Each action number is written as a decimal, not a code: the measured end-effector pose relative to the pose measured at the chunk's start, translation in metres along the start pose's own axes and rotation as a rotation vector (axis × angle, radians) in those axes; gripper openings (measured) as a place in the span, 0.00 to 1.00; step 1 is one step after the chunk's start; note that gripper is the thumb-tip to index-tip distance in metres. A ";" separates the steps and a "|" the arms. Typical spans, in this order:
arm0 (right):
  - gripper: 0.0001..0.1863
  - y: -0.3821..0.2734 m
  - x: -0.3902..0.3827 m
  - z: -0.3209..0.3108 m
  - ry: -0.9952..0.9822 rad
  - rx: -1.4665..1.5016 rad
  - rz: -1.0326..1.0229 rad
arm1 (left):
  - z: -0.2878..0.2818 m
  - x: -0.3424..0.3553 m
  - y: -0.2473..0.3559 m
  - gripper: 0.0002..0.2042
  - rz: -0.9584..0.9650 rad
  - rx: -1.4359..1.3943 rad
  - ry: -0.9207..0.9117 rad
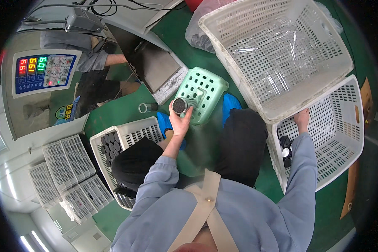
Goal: Sorting and packing black cylindrical industrial components into plastic crates after weighing.
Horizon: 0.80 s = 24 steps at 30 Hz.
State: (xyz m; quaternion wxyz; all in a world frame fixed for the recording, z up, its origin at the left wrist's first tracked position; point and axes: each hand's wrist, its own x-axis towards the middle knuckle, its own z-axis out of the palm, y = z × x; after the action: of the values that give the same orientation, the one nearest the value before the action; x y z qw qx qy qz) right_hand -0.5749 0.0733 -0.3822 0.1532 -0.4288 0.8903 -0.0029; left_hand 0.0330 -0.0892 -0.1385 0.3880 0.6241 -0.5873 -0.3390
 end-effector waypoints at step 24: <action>0.44 0.100 0.059 0.030 -0.109 -0.547 -0.281 | -0.025 -0.052 -0.041 0.34 -0.673 -0.307 -0.019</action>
State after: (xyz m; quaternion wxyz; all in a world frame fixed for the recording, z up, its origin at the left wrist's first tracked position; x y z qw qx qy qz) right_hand -0.6778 0.0948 -0.4403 0.0776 -0.5726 0.7805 0.2384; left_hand 0.0698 -0.0347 -0.1650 0.3384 0.7136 -0.2951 -0.5378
